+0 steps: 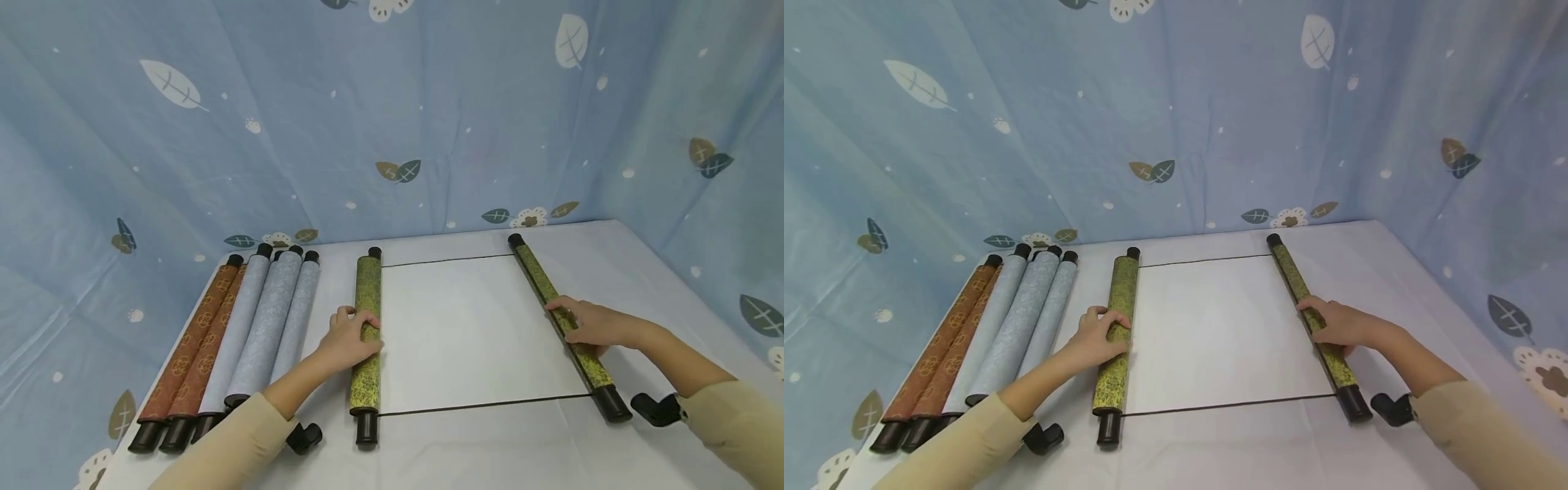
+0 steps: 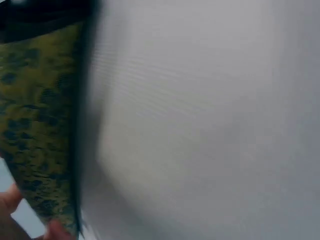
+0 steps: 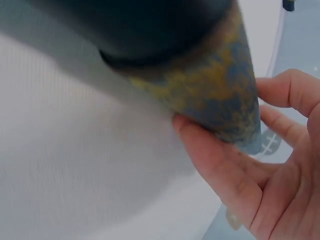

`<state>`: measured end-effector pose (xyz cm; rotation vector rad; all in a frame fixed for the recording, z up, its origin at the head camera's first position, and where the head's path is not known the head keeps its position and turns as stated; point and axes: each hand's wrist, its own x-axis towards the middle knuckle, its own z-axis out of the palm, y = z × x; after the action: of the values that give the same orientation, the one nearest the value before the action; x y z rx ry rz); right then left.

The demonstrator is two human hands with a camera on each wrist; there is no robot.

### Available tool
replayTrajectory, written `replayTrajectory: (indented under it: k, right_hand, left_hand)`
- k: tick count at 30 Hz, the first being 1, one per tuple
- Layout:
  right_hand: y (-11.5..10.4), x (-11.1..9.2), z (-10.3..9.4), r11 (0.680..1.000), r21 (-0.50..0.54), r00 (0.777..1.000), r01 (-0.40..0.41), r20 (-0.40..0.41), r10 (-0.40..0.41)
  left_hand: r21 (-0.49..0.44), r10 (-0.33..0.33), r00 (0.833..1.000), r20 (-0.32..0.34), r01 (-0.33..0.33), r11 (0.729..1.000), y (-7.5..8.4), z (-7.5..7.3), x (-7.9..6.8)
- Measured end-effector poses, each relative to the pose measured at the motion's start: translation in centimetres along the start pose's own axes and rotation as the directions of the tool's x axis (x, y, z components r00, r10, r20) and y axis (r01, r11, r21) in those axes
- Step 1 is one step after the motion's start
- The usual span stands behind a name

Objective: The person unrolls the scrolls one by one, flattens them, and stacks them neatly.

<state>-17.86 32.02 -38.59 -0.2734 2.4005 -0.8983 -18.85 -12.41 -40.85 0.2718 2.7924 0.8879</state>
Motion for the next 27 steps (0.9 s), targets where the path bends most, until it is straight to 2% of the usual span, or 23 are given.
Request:
replayTrajectory:
  k: [3,7,11,14,18,21,27]
  right_hand:
    - [0.1,-0.1,-0.8,0.999,0.037,1.0,-0.004,0.025,0.004]
    - [0.6,-0.2,-1.6,0.998,0.057,0.999,0.025,0.045,-0.027]
    - [1.4,-0.2,-2.2,0.998,0.049,0.999,0.037,0.009,-0.037]
    - [1.6,0.0,-2.3,0.998,0.019,0.998,0.059,-0.022,-0.058]
    - [1.5,0.6,-2.2,0.988,-0.102,0.991,0.116,-0.058,-0.122]
    - [1.4,0.9,-2.3,0.971,-0.188,0.982,0.15,-0.086,-0.169]
    - [1.7,1.0,-2.6,0.966,-0.212,0.98,0.147,-0.102,-0.171]
  left_hand:
    - [0.08,0.015,0.999,-0.041,-0.011,0.997,-0.3,-0.1,-0.2]
    - [0.064,0.004,0.999,-0.042,-0.002,0.998,-0.5,-0.6,-0.3]
    - [0.098,-0.016,0.999,-0.03,0.019,0.995,-0.7,-1.1,-0.1]
    - [0.174,-0.02,0.999,-0.036,0.026,0.984,-0.8,-1.5,0.1]
    - [0.238,-0.023,0.999,-0.038,0.031,0.971,-0.9,-1.9,0.2]
    - [0.249,-0.024,0.999,-0.039,0.033,0.968,-1.0,-2.1,0.2]
    - [0.236,-0.013,0.999,-0.04,0.022,0.971,-1.2,-2.2,0.2]
